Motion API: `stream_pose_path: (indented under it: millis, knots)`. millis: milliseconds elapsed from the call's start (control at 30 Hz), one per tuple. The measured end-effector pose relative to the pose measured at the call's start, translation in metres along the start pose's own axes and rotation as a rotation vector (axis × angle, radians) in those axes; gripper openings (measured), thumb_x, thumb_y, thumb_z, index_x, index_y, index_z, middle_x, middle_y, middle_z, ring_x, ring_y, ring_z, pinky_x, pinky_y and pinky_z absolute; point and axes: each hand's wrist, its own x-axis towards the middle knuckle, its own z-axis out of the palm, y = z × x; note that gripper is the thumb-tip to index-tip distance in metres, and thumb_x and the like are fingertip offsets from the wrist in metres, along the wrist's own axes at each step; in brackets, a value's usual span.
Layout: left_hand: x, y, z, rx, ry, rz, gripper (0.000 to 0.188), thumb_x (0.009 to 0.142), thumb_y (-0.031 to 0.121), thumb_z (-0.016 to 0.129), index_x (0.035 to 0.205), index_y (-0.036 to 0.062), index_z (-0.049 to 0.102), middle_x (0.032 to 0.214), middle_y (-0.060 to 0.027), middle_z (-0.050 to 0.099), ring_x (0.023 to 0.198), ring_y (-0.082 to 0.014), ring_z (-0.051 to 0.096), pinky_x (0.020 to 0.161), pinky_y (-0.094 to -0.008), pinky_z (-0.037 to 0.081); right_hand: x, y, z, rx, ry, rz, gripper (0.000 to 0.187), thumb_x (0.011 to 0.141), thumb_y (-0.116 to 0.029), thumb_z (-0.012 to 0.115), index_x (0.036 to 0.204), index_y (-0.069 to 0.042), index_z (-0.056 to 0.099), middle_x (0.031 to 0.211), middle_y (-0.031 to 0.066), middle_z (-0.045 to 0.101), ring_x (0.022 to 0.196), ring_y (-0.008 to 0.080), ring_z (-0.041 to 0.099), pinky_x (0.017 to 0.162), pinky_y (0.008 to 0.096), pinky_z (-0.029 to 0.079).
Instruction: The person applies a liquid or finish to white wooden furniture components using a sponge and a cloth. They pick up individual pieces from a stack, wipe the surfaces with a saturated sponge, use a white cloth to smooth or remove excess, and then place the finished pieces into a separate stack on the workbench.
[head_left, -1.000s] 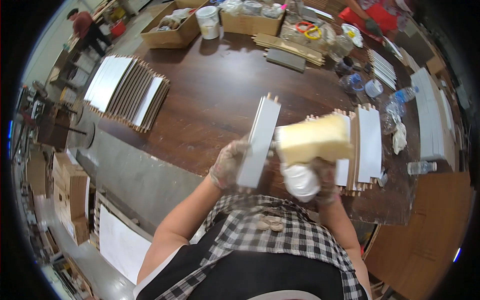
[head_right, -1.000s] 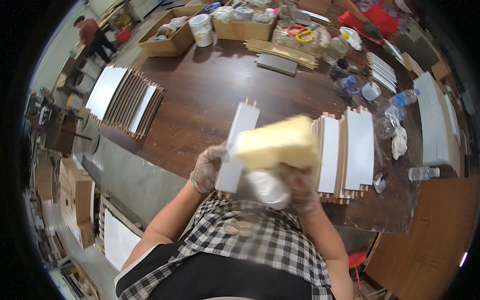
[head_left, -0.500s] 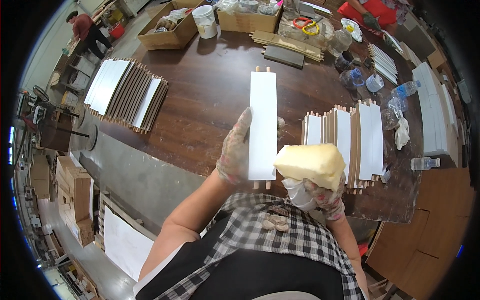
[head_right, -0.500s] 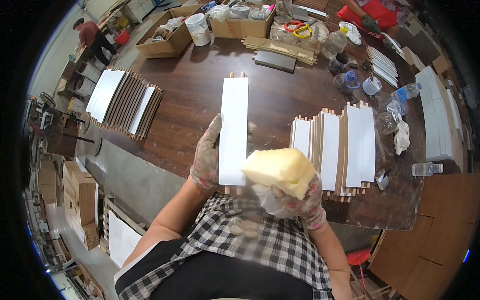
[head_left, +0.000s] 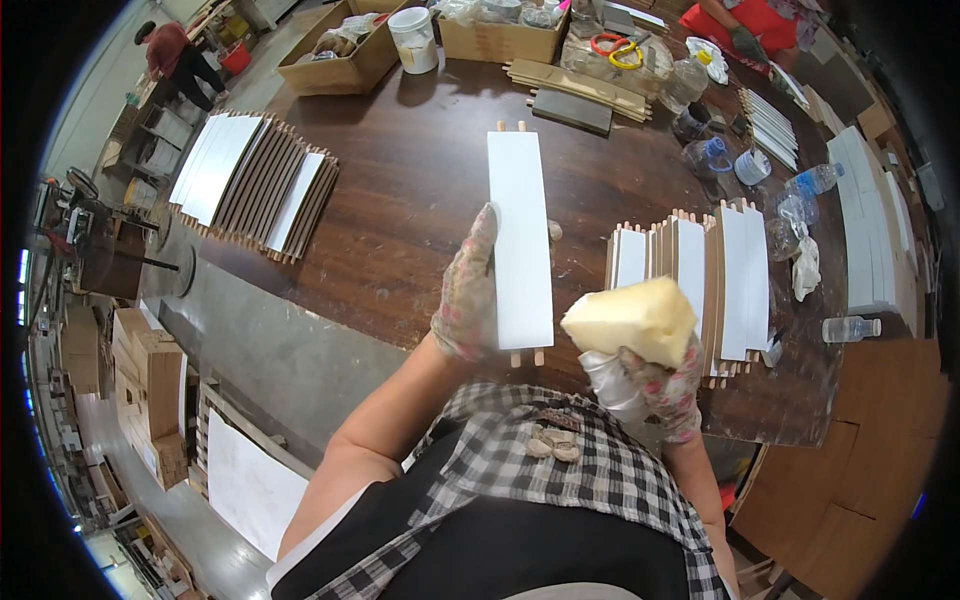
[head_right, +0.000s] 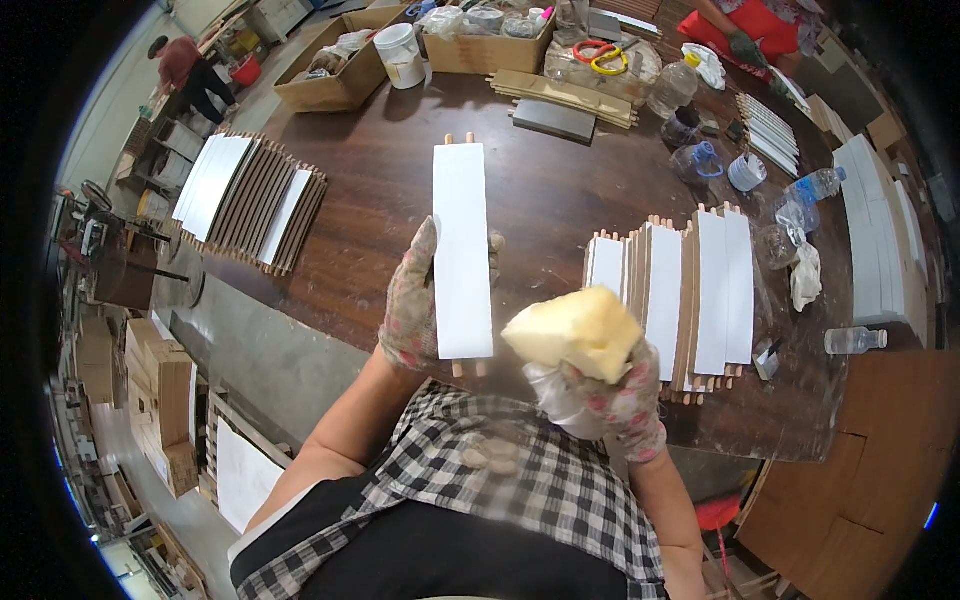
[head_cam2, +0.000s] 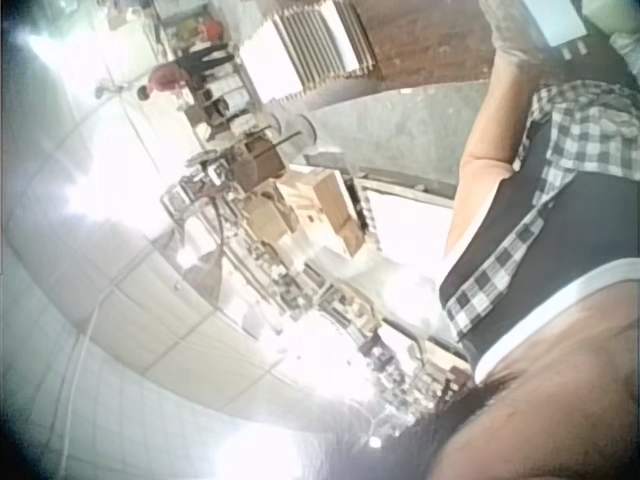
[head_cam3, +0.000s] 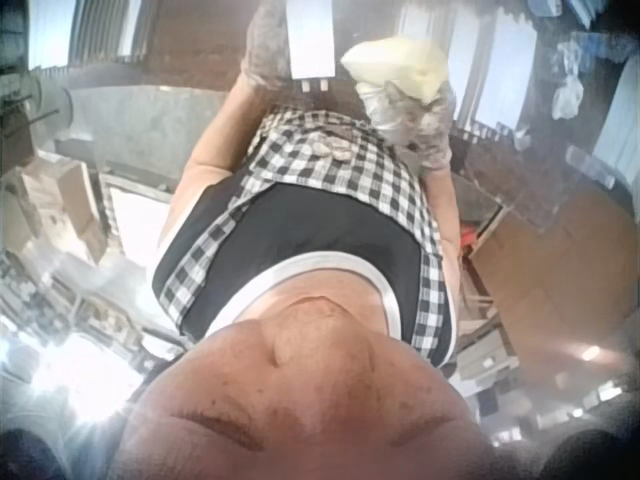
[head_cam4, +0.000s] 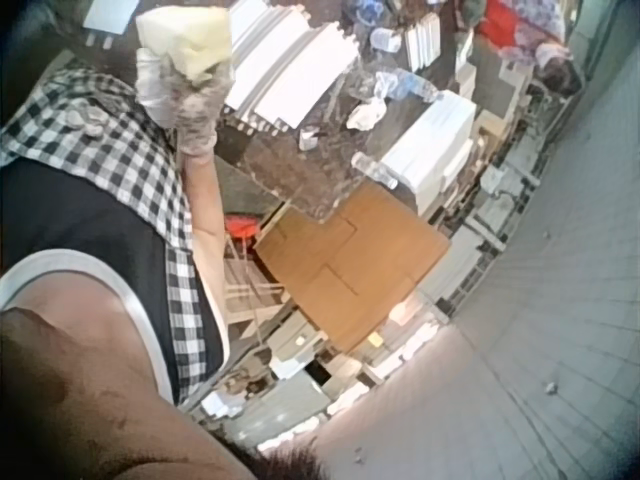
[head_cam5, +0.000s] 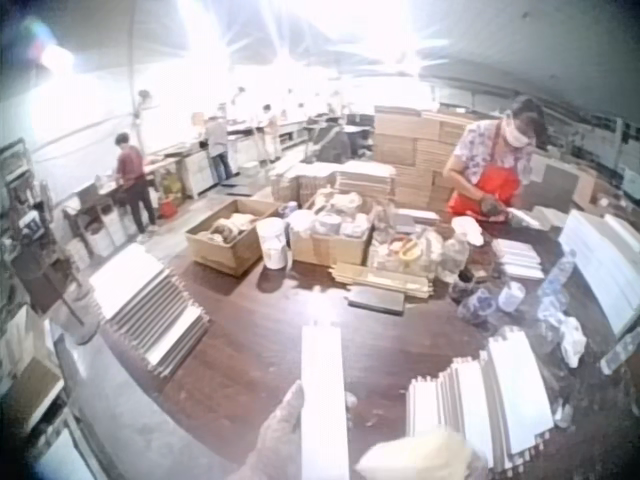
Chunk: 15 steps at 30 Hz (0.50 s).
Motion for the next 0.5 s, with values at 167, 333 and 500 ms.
stream_pose_path:
  millis: [167,333,500]
  knots:
    - [0.000,-0.001,0.005,-0.131,0.035,-0.044,0.036,0.096,0.035,0.042,0.110,0.0034,0.052,0.095,-0.0125,0.061,0.076,-0.0160,0.059,0.065,-0.0262,0.052,0.001,0.003,0.006,0.426,0.148,0.128,0.051,0.074,-0.021,0.074,0.112,0.004,0.051,0.102,0.0134,0.061,0.092,0.0208,0.063,0.079,0.0301,0.053]
    - [-0.001,0.002,0.004,-0.033,0.003,-0.038,0.040,0.096,0.037,0.040,0.110,0.0017,0.053,0.093,-0.0109,0.062,0.075,-0.0149,0.059,0.065,-0.0255,0.052,0.005,0.005,0.002,-0.050,-0.037,-0.102,0.053,0.070,-0.018,0.075,0.112,0.003,0.051,0.096,0.0120,0.063,0.086,0.0214,0.065,0.075,0.0295,0.055]
    - [0.001,0.000,0.001,0.064,0.020,-0.039,0.048,0.096,0.042,0.038,0.105,-0.0015,0.056,0.088,-0.0091,0.062,0.072,-0.0134,0.059,0.063,-0.0251,0.051,0.004,-0.002,0.006,0.059,0.065,-0.101,0.052,0.069,-0.020,0.075,0.110,0.002,0.052,0.093,0.0121,0.064,0.085,0.0211,0.065,0.072,0.0299,0.055]
